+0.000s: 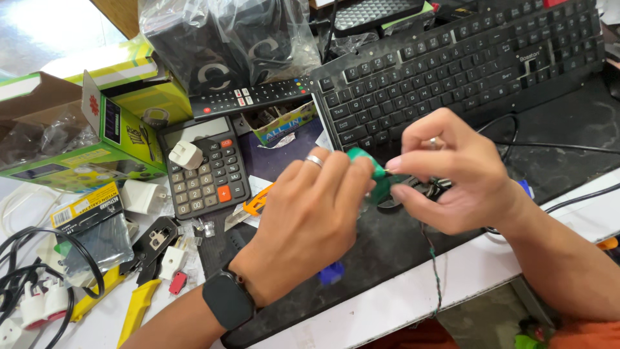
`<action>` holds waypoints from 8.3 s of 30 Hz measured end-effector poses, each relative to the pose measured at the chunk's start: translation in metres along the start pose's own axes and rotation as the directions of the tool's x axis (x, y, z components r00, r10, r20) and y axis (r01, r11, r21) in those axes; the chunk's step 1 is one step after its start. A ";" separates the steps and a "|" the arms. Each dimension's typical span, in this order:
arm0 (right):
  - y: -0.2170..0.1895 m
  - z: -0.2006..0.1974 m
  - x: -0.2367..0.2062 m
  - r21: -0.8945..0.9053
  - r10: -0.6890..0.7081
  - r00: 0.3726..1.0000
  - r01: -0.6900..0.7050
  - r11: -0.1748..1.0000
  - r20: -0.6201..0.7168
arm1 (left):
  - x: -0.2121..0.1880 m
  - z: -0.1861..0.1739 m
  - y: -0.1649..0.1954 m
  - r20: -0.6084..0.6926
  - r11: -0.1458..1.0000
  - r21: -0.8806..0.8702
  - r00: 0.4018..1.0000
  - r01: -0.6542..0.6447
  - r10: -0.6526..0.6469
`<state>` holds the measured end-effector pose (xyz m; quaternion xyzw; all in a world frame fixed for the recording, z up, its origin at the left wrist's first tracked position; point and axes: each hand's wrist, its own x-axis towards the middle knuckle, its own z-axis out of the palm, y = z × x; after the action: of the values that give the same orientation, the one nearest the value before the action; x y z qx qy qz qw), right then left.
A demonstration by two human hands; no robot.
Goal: The person strips the outer insulation from a multi-wire cable by hand, separates and twists the exposed inner wires, then wraps the spliced section with green electrical tape, tearing the tape by hand. They briefly use a computer mouse during the work.
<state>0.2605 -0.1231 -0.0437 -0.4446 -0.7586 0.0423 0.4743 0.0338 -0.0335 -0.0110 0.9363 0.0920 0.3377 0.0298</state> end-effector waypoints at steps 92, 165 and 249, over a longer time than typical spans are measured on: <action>-0.001 0.005 -0.002 0.568 0.401 0.908 -0.396 0.721 0.124 | -0.003 -0.002 -0.004 -0.001 0.964 0.153 0.976 -0.216 0.219; -0.014 0.001 0.015 -0.303 -0.182 0.971 0.222 0.927 0.154 | 0.015 -0.017 -0.011 0.507 0.623 -0.445 0.755 0.643 -0.416; -0.007 0.015 0.000 0.562 0.679 0.733 -0.552 0.617 -0.025 | -0.003 -0.010 -0.003 0.021 0.967 -0.092 0.971 -0.236 0.239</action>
<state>0.2451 -0.1223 -0.0485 -0.5355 -0.4550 0.3531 0.6177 0.0249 -0.0315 -0.0059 0.9437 -0.0363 0.3273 0.0322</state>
